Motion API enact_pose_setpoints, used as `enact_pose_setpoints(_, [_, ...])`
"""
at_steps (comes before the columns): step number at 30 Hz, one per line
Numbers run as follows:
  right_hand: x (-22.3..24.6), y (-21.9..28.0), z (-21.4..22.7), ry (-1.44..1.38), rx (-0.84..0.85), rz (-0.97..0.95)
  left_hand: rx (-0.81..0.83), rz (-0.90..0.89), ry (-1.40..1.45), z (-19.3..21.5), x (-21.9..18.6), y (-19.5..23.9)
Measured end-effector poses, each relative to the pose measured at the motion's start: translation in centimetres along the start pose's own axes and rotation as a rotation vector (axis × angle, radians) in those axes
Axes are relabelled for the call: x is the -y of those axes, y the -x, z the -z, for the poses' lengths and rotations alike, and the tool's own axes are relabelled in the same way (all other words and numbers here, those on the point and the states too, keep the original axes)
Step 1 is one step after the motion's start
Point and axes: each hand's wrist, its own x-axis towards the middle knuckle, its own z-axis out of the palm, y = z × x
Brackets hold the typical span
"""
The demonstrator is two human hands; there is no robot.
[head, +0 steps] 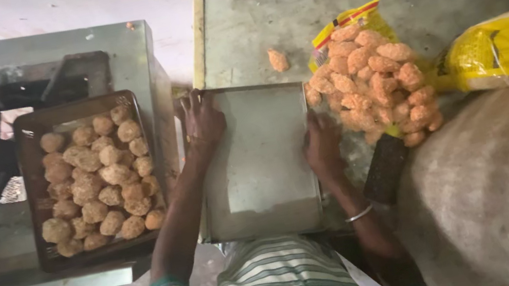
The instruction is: The person arranges small, orange, puffy snacks onto a rectangular metal tray. They pick the snacks from a yellow plastic bag and place them in neat rows on the tray, filling it systematically.
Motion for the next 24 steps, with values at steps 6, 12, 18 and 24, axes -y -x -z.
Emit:
enact_pose_setpoints(6, [-2.3, -4.4, 4.5, 0.036, 0.023, 0.146, -0.06, 0.037, 0.427, -0.6, -0.5, 3.3])
enact_pose_setpoints(12, [-4.7, -9.1, 2.8, 0.297, 0.084, 0.595, 0.076, 0.279, 0.45, -1.3, 0.0, 6.9])
enact_pose_setpoints(18, [-5.2, -12.5, 1.0, 0.212, 0.401, 0.425, 0.102, 0.357, 0.477, -1.7, 1.5, 7.4])
enact_pose_setpoints(24, [-3.7, -12.6, 2.0, 0.164, 0.432, 0.439, 0.013, 0.259, 0.395, -0.7, 0.5, 7.1])
